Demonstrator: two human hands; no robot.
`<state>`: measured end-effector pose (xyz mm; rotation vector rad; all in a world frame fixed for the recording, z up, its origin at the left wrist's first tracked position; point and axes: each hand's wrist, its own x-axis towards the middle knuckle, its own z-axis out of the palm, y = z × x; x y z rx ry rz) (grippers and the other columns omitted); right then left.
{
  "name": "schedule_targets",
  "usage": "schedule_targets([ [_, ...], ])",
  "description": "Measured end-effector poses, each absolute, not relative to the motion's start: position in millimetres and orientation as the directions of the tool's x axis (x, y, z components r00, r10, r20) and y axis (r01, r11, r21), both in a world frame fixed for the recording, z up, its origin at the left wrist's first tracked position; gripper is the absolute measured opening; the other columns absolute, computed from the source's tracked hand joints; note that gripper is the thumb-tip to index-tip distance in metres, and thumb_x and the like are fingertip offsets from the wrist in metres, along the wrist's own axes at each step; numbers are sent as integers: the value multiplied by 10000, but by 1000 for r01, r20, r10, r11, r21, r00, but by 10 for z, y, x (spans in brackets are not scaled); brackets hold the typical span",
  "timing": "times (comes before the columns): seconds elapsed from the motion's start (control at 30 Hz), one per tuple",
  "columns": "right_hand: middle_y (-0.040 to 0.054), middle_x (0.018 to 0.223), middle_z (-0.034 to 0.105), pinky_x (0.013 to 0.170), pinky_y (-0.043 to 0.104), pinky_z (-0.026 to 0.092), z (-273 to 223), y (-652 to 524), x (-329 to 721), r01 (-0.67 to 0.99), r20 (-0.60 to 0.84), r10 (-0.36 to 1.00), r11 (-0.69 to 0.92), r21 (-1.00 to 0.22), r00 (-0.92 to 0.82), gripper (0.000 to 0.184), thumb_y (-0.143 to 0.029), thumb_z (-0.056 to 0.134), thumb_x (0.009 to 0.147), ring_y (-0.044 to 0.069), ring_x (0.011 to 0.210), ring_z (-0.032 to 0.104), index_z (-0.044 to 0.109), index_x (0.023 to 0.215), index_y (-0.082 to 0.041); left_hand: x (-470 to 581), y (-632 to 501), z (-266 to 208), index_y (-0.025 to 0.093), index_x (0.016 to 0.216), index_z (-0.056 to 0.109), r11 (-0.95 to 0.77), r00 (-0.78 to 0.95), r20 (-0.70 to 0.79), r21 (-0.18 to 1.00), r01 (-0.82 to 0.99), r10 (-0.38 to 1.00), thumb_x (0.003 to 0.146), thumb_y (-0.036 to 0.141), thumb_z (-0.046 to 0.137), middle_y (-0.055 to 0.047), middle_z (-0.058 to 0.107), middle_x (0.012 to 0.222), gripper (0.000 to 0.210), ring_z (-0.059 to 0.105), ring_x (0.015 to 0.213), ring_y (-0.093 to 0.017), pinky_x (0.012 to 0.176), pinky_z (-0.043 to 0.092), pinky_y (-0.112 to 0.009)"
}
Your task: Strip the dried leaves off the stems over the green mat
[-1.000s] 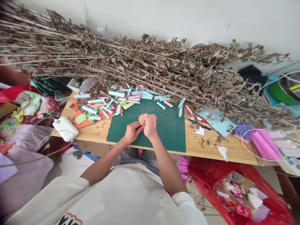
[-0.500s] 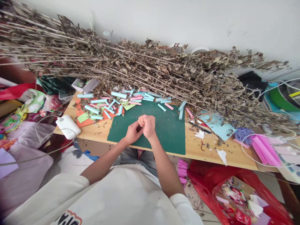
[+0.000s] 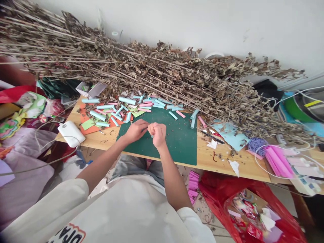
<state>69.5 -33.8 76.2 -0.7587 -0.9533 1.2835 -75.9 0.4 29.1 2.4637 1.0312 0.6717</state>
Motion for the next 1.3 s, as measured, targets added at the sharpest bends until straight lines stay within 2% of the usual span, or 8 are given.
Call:
schedule_targets([
  [0.2,-84,416,155,449,261,136,772,-341,741,-437,136,989,148,-887,61,594,-573,505,835,66,391,147,222,446,-226,-640,344,334,219,1229,635,-705,728,130,408,580,673,897,132,470,-125,534,1311,381,597,1078,-223,831,491,-294],
  [0.4,-77,415,168,455,265,128,752,-362,725,-469,149,987,162,-868,66,589,-537,534,833,68,398,158,233,437,-221,-715,431,364,177,1171,661,-736,814,52,462,494,579,752,179,711,-120,605,1148,421,623,1004,-244,849,486,-302],
  [0.5,-77,417,178,462,270,148,755,-375,682,-435,152,986,169,-884,73,587,-546,525,839,69,395,175,240,440,-223,-599,409,311,126,941,705,-721,820,61,515,463,570,814,138,603,-114,642,994,164,645,871,-211,770,495,-280],
  [0.63,-77,412,178,465,272,137,776,-381,653,-442,178,981,193,-876,77,589,-526,547,828,65,388,174,234,433,-221,-413,403,263,112,872,690,-678,807,156,644,354,569,788,60,529,-109,664,946,189,653,866,-197,764,507,-275],
  [0.8,-74,414,188,470,276,148,768,-368,658,-430,171,981,192,-882,88,584,-525,541,831,69,394,184,233,436,-224,-545,200,358,142,975,689,-568,624,322,786,244,712,836,89,461,-113,677,1038,272,641,974,-192,873,501,-319],
  [1.0,-73,425,176,470,276,150,874,-381,599,-417,181,980,198,-887,81,597,-544,514,866,73,403,176,226,453,-223,-649,-264,399,129,887,666,-432,595,210,863,260,776,849,244,589,-51,669,820,144,593,692,-144,651,480,-247],
  [1.13,-55,477,235,473,278,232,1339,-499,859,-395,297,931,360,-845,212,565,-603,496,862,99,438,264,287,499,-224,-548,-355,326,149,881,672,-435,524,230,846,308,820,919,330,548,-52,677,827,223,601,721,-138,691,465,-242],
  [1.3,-32,649,439,563,265,386,1518,-426,1525,-145,211,919,271,-952,333,263,-422,556,871,118,570,443,461,716,-232,-581,-330,329,161,957,683,-363,390,228,876,318,892,928,391,536,-55,686,841,274,603,710,-133,636,458,-227],
])
